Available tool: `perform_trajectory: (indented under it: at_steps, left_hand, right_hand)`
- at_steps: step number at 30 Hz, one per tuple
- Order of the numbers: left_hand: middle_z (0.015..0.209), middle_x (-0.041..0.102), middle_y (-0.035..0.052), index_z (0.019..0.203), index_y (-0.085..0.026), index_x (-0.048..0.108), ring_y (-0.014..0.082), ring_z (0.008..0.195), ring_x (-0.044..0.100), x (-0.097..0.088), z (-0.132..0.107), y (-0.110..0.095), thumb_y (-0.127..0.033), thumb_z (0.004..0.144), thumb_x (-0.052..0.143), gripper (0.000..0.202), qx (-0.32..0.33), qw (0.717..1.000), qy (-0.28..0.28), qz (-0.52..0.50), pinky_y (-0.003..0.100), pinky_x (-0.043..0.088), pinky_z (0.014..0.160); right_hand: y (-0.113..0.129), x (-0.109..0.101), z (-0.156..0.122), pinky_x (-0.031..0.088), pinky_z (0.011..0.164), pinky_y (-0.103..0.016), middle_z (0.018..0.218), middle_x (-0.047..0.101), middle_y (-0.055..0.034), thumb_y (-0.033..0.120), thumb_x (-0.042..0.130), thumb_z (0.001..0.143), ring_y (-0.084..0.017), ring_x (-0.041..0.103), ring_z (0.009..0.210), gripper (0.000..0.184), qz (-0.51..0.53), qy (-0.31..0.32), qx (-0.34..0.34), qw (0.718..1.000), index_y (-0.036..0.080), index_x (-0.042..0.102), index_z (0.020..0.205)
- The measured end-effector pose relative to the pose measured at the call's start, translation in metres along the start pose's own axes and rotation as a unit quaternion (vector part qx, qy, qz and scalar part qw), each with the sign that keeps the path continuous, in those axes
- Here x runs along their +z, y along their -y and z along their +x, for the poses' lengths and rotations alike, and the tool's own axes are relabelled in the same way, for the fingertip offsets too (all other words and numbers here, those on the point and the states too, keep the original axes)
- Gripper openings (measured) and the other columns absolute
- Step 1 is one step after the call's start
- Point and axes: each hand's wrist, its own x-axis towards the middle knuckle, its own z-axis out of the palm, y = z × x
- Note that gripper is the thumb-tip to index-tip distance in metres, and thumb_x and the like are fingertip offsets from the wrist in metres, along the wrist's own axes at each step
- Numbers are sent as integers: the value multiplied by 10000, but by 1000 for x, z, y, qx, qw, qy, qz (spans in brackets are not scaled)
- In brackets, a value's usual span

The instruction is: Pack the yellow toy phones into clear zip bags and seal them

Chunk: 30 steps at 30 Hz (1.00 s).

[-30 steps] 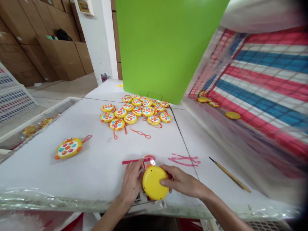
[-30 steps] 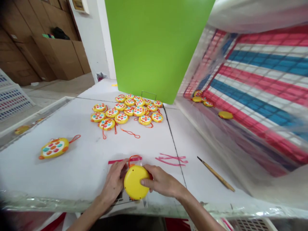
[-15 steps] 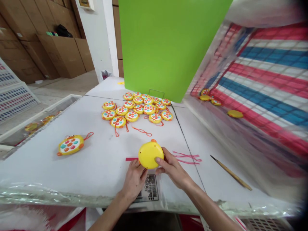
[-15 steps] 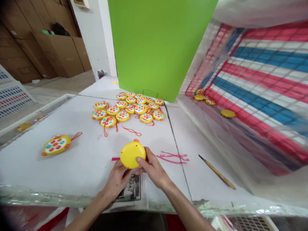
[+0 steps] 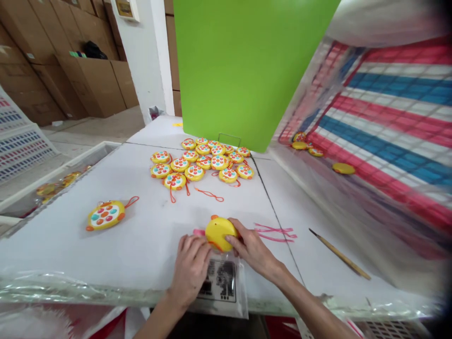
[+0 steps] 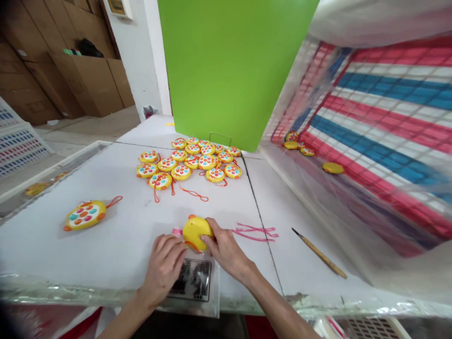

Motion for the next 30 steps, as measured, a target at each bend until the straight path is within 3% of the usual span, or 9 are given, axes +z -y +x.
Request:
perform_trajectory:
  at_steps: [2, 4, 7, 10, 12, 16, 20, 26, 30]
  left_hand:
    - [891, 638, 69, 901, -187, 609, 210, 892, 543, -12, -2, 10, -178, 846, 458, 161, -50, 997, -56, -17, 402, 416, 856]
    - [888, 640, 77, 911, -179, 599, 202, 848, 568, -23, -3, 18, -243, 859, 437, 182, -131, 987, -76, -45, 359, 453, 795]
    - [825, 663, 71, 963, -172, 575, 190, 709, 608, -33, 1, 21, -386, 857, 405, 293, -272, 957, -17, -99, 316, 479, 667]
    - [703, 670, 52, 1002, -151, 556, 196, 632, 618, -32, 8, 18, -459, 815, 427, 383, -352, 915, 74, -182, 305, 472, 614]
    - [652, 662, 40, 983, -134, 566, 196, 608, 617, -26, 12, 18, -445, 776, 472, 386, -374, 891, 108, -234, 294, 462, 587]
    - [555, 611, -3, 844, -136, 626, 163, 519, 563, -12, 18, 22, -397, 705, 535, 310, -392, 865, 118, -289, 253, 410, 500]
    - [567, 600, -4, 665, -150, 622, 151, 557, 549, -10, 20, 23, -340, 693, 523, 216, -375, 870, 111, -301, 240, 402, 524]
    - [662, 652, 27, 796, -143, 645, 173, 630, 579, -14, 23, 19, -364, 724, 504, 272, -370, 869, 103, -313, 256, 422, 573]
    - [645, 652, 9, 707, -150, 644, 165, 620, 573, -9, 25, 17, -316, 690, 535, 200, -368, 870, 103, -312, 248, 410, 578]
  right_hand:
    - [1, -2, -2, 408, 468, -200, 652, 538, 24, 322, 415, 890, -109, 532, 485, 322, 21, -1, 2, 1000, 194, 417, 1185]
    - [3, -2, -3, 412, 458, -196, 665, 541, 23, 328, 415, 888, -106, 537, 481, 325, 40, -2, 0, 999, 193, 421, 1183]
    - [5, -3, -3, 424, 466, -203, 642, 542, 27, 334, 424, 881, -111, 541, 483, 351, 42, -11, -4, 999, 186, 419, 1199]
    - [7, -3, -3, 433, 490, -214, 625, 543, 28, 335, 425, 880, -119, 544, 504, 367, 25, -18, -13, 999, 180, 418, 1213]
    - [8, -4, -3, 434, 503, -217, 675, 564, 13, 339, 426, 880, -121, 549, 531, 362, 12, -23, -21, 999, 183, 427, 1207]
    - [7, -6, -4, 435, 511, -216, 721, 582, 0, 347, 428, 882, -120, 548, 547, 361, 8, -27, -24, 999, 185, 429, 1204]
    - [4, -5, -4, 435, 512, -219, 709, 578, 5, 354, 425, 884, -121, 542, 540, 365, 7, -31, -23, 999, 186, 422, 1209]
    - [5, -4, -2, 426, 509, -218, 718, 570, 6, 345, 422, 882, -121, 537, 538, 339, 10, -31, -27, 999, 192, 430, 1185]
    - [8, -5, -2, 413, 531, -232, 698, 571, 6, 355, 404, 886, -133, 530, 553, 331, -23, -38, -29, 999, 187, 442, 1169]
